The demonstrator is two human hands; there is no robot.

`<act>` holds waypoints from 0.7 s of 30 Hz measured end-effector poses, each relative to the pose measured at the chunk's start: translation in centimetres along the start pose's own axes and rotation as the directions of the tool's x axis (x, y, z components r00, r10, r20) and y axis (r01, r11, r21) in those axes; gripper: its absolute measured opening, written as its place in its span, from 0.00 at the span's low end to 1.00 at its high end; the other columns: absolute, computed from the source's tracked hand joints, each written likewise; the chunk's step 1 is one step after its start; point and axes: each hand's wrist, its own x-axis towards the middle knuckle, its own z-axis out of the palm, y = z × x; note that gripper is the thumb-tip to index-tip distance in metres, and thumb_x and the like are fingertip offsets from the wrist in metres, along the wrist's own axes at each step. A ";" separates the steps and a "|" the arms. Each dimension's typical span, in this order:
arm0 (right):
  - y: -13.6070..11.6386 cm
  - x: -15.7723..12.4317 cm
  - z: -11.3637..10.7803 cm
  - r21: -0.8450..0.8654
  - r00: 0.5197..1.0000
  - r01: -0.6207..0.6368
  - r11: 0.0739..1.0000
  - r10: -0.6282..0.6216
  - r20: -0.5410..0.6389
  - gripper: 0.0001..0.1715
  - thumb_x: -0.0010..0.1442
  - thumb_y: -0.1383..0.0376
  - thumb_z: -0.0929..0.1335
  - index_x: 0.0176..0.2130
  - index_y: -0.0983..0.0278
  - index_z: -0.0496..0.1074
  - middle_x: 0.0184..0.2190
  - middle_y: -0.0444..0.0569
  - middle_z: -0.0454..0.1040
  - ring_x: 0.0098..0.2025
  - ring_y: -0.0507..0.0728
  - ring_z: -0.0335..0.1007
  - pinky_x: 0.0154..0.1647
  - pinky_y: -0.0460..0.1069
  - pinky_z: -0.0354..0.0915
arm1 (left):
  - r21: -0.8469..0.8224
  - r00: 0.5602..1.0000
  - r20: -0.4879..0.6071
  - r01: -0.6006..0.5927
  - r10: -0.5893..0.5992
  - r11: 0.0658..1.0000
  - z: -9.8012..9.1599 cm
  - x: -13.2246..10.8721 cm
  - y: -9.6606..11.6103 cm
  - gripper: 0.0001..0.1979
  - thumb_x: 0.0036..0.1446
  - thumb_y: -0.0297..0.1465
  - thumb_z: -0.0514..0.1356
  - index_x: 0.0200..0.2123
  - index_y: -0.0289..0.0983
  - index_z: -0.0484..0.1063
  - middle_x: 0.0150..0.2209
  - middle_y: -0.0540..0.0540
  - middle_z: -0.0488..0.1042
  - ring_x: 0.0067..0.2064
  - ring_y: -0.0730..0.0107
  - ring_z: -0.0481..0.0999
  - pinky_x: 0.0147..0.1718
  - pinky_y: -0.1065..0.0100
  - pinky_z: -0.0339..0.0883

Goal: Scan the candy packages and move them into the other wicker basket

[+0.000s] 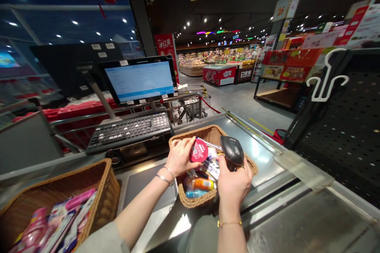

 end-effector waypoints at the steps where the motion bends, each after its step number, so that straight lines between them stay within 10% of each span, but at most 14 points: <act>1: -0.2 0.0 0.0 -0.015 0.998 -0.066 0.998 0.066 -0.016 0.30 0.50 0.45 0.70 0.32 0.71 0.78 0.35 0.64 0.77 0.43 0.70 0.71 0.45 0.61 0.67 | -0.006 1.000 0.004 -0.001 0.001 1.000 0.5 0.2 0.2 0.46 0.48 0.51 0.64 0.64 0.32 0.56 0.57 0.33 0.70 0.56 0.51 0.70 0.55 0.50 0.59; 8: -0.6 -0.1 0.1 -0.005 0.998 -0.050 0.999 0.050 -0.035 0.28 0.48 0.45 0.70 0.30 0.69 0.78 0.33 0.62 0.77 0.42 0.69 0.72 0.44 0.60 0.68 | 0.048 0.992 -0.085 0.097 -0.093 0.994 1.4 0.6 1.0 0.32 0.62 0.36 0.55 0.66 0.31 0.52 0.66 0.33 0.60 0.64 0.58 0.65 0.60 0.55 0.60; 14: -1.8 -0.8 0.0 0.004 0.998 -0.056 0.998 0.056 0.026 0.29 0.47 0.45 0.70 0.32 0.70 0.78 0.37 0.64 0.77 0.45 0.71 0.71 0.47 0.62 0.66 | 0.182 0.981 -0.127 0.170 -0.148 0.969 -1.6 -1.5 0.3 0.33 0.62 0.44 0.53 0.67 0.35 0.54 0.68 0.35 0.55 0.70 0.48 0.50 0.65 0.35 0.38; 21: -5.1 -4.0 -0.1 0.138 0.980 0.148 0.979 -0.164 0.116 0.30 0.50 0.50 0.70 0.41 0.73 0.77 0.46 0.67 0.75 0.55 0.69 0.66 0.58 0.62 0.61 | 0.235 0.964 -0.098 0.265 -0.248 0.935 -5.3 -6.6 -0.9 0.33 0.63 0.45 0.53 0.66 0.34 0.56 0.69 0.34 0.53 0.70 0.48 0.50 0.65 0.33 0.38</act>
